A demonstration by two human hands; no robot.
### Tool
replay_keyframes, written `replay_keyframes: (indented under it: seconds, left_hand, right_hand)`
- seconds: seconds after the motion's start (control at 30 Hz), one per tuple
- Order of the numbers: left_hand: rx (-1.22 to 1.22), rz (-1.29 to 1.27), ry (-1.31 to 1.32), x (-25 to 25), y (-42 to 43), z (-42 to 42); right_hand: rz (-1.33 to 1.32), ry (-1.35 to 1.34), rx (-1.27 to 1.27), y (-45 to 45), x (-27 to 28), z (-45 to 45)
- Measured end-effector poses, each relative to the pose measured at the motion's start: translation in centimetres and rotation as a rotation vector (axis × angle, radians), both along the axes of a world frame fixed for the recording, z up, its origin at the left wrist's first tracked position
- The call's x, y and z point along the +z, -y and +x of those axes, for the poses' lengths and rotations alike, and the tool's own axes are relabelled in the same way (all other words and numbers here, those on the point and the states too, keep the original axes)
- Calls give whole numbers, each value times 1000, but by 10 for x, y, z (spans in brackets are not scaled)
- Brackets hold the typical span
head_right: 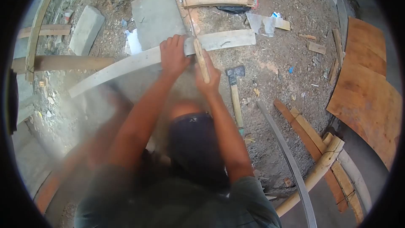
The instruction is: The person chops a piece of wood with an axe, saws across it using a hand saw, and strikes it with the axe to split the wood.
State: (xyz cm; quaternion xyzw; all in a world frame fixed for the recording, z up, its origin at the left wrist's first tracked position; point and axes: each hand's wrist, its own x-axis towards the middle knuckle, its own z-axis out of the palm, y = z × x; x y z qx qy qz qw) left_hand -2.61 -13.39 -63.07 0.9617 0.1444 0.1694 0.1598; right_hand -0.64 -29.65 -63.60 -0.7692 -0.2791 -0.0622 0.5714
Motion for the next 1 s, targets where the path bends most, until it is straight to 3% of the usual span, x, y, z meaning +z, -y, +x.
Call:
replay_keyframes:
  seconds: [0.07, 0.17, 0.33, 0.47, 0.93, 1.0]
  left_hand:
    - [-13, -71, 8, 16, -7, 0]
    - [-145, -162, -199, 25, -27, 2]
    - [-100, -78, 63, -2, -6, -14]
    - [-28, -13, 84, -18, 10, -10]
    - [43, 56, 166, -28, 15, -14]
    - [46, 38, 181, -27, 22, -19]
  right_hand:
    - [0, -29, 21, 7, 0, -5]
    - [-1, -129, 75, 18, -6, -18]
    - [-110, -94, 133, 42, -31, -33]
    - [-104, -93, 74, 47, -46, -22]
    - [-160, -76, 143, 44, -4, -3]
    - [-167, -258, 184, 46, 13, -7]
